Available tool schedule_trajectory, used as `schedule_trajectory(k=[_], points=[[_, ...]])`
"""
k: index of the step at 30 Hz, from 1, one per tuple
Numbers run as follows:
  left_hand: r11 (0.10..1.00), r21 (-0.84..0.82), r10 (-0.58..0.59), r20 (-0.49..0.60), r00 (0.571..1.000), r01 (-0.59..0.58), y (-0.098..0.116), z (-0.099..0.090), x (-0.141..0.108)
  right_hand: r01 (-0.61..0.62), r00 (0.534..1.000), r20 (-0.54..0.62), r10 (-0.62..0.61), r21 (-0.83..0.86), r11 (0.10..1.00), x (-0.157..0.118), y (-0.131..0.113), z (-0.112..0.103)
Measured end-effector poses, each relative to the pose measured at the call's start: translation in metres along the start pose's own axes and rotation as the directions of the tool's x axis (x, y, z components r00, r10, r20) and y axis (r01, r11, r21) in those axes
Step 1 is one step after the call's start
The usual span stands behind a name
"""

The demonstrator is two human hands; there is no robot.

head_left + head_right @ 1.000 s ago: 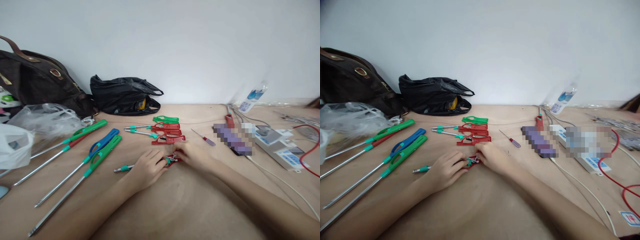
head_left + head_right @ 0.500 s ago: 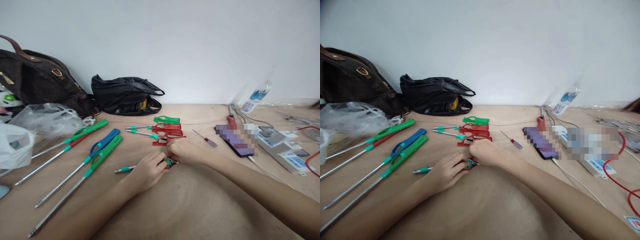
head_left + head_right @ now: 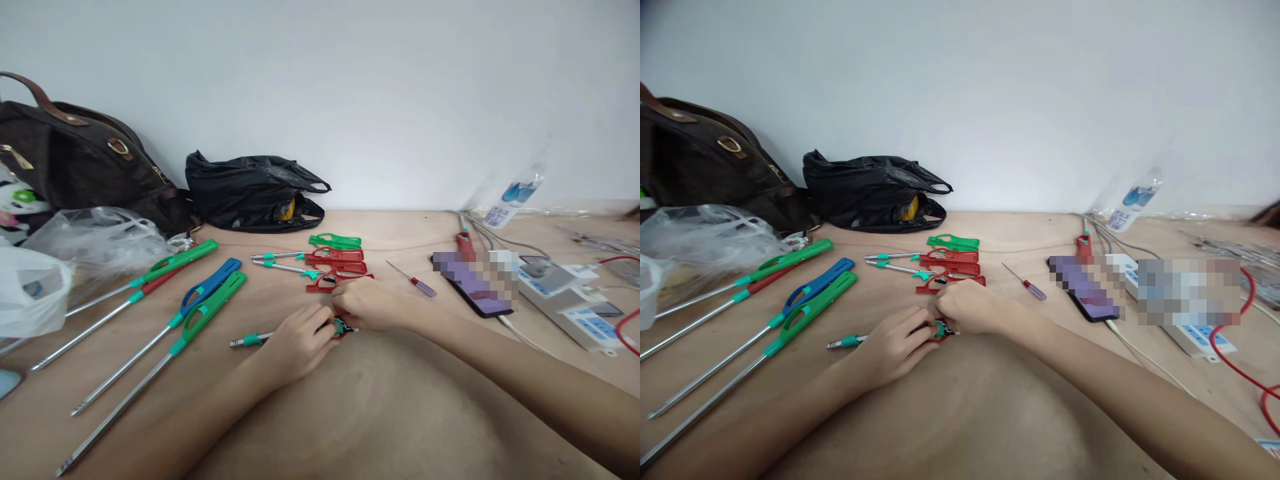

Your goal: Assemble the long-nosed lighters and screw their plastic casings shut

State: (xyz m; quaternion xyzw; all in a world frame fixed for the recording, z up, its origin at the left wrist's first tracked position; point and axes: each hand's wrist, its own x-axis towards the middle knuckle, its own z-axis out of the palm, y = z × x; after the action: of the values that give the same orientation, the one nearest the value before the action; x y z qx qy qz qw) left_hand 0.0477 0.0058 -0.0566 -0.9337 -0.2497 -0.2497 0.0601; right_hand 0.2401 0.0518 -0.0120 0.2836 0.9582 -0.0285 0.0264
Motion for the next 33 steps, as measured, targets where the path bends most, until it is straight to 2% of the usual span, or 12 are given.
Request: schedule_trajectory(k=[6, 13, 18, 22, 26, 30, 33], points=[[0.999, -0.023, -0.021, 0.025, 0.999, 0.022, 0.000, -0.001, -0.001, -0.103, 0.994, -0.009, 0.106, 0.160, 0.982, -0.004, -0.001, 0.000], [1.000, -0.018, -0.013, 0.032, 0.999, 0.014, 0.001, -0.001, 0.001, -0.268, 0.960, 0.016, 0.278, 0.325, 0.907, -0.002, -0.002, 0.006], [1.000, -0.013, -0.018, 0.023, 1.000, 0.018, 0.000, 0.000, 0.000, -0.314, 0.946, 0.108, 0.305, 0.530, 0.788, 0.003, 0.004, 0.004], [1.000, -0.025, -0.014, 0.036, 0.999, 0.014, 0.000, 0.000, 0.000, -0.332, 0.943, 0.149, 0.299, 0.516, 0.790, 0.005, 0.006, 0.003], [0.999, -0.025, -0.024, 0.042, 0.999, 0.025, 0.001, -0.001, 0.000, -0.244, 0.965, 0.070, 0.253, 0.592, 0.768, -0.003, 0.009, 0.004], [0.999, -0.044, -0.027, 0.040, 0.999, 0.029, 0.001, -0.002, 0.000, -0.209, 0.921, -0.131, 0.367, 0.629, 0.749, -0.023, 0.006, 0.005], [0.997, -0.067, -0.033, 0.030, 0.999, 0.035, 0.001, -0.001, 0.000, -0.212, 0.908, -0.176, 0.381, 0.591, 0.778, -0.038, -0.002, 0.009]])
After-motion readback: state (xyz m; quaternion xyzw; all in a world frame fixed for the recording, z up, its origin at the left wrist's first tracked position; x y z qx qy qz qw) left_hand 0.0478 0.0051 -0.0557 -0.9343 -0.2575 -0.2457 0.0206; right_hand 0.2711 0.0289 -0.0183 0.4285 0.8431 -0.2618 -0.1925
